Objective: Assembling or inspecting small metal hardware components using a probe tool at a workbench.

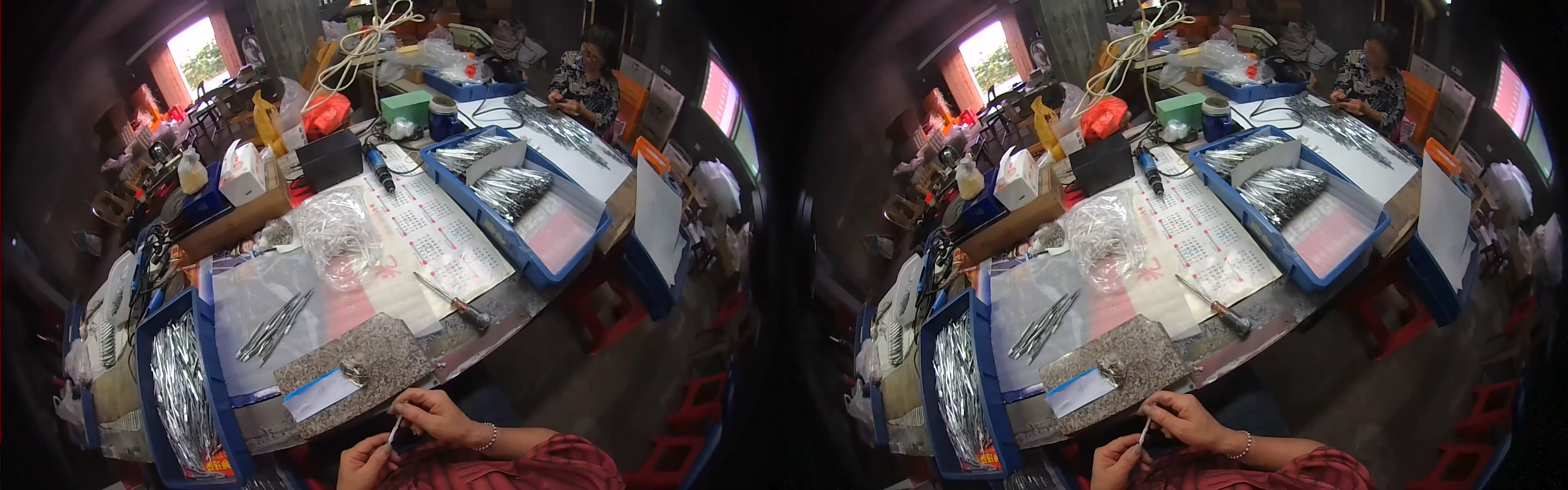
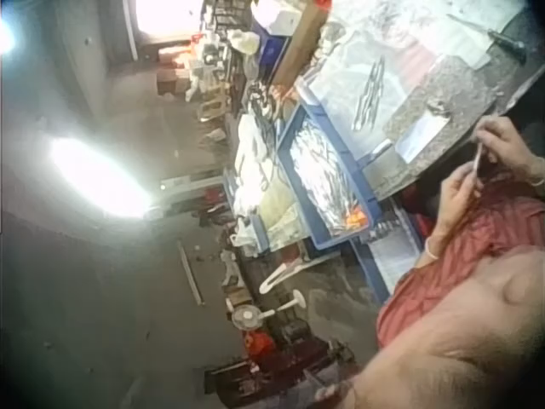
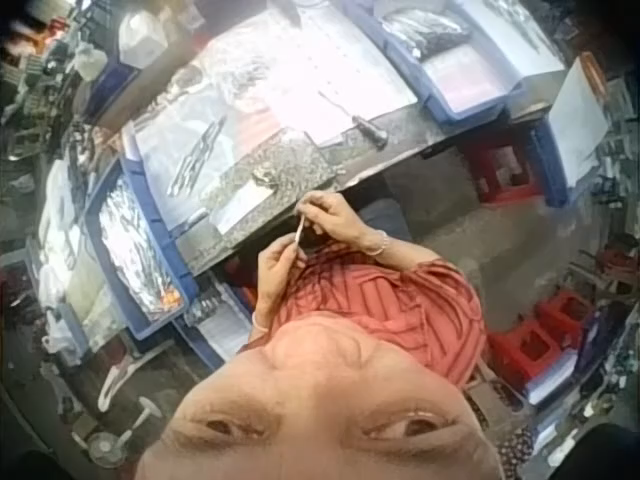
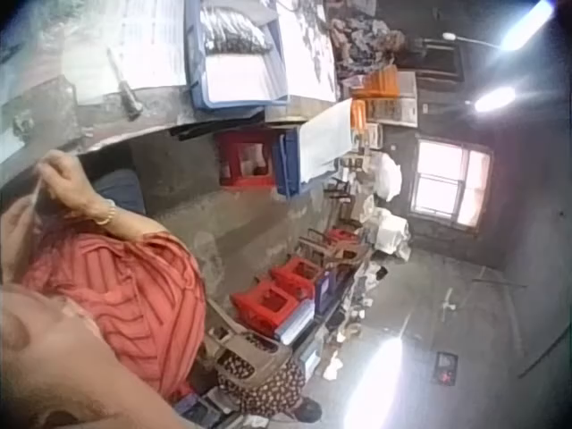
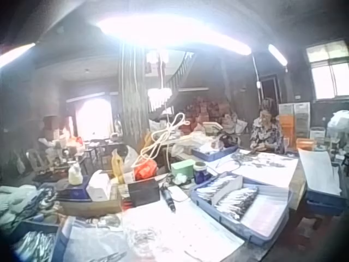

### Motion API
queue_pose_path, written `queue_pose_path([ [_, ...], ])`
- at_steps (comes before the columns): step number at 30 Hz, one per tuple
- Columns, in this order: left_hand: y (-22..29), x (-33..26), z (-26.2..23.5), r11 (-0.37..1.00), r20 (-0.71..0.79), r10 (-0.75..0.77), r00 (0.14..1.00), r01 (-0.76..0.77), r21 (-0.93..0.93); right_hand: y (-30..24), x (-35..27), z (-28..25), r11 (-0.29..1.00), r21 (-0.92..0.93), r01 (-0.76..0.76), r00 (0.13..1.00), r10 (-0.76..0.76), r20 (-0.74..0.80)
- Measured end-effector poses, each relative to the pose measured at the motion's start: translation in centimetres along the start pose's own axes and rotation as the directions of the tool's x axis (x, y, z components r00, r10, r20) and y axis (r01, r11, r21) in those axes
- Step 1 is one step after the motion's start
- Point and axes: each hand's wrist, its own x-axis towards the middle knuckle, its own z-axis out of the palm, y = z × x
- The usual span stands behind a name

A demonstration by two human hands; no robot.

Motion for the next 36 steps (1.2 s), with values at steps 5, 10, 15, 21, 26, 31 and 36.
queue_pose_path([
  [5,-0.9,0.5,0.0,0.999,-0.002,0.036,0.999,-0.036,-0.006,0.3,0.1,-0.1,1.000,-0.006,0.007,1.000,-0.007,0.000],
  [10,-0.2,0.6,0.3,1.000,0.028,0.015,0.999,-0.014,-0.014,0.3,-0.2,-0.2,1.000,0.002,0.000,1.000,0.000,-0.016],
  [15,-0.4,0.6,0.4,1.000,0.002,0.022,1.000,-0.022,-0.009,-0.2,0.3,-0.1,1.000,0.014,0.003,1.000,-0.003,-0.013],
  [21,-0.4,-0.1,0.6,0.998,0.022,0.063,0.998,-0.063,0.027,0.3,-0.6,0.1,1.000,0.002,0.029,0.999,-0.029,-0.035],
  [26,-1.0,-0.9,0.5,0.999,-0.010,0.032,0.999,-0.031,0.024,0.1,-1.3,0.8,0.999,-0.014,0.047,0.999,-0.048,-0.013],
  [31,-2.2,-0.1,-0.5,0.988,0.044,0.083,0.996,-0.088,0.124,-0.1,-1.9,-0.3,0.999,-0.032,0.015,0.995,-0.018,-0.094],
  [36,-0.9,0.9,-0.1,0.957,0.051,0.140,0.989,-0.149,0.250,-0.7,-1.5,-1.1,0.993,0.094,-0.069,0.982,0.084,-0.168],
])
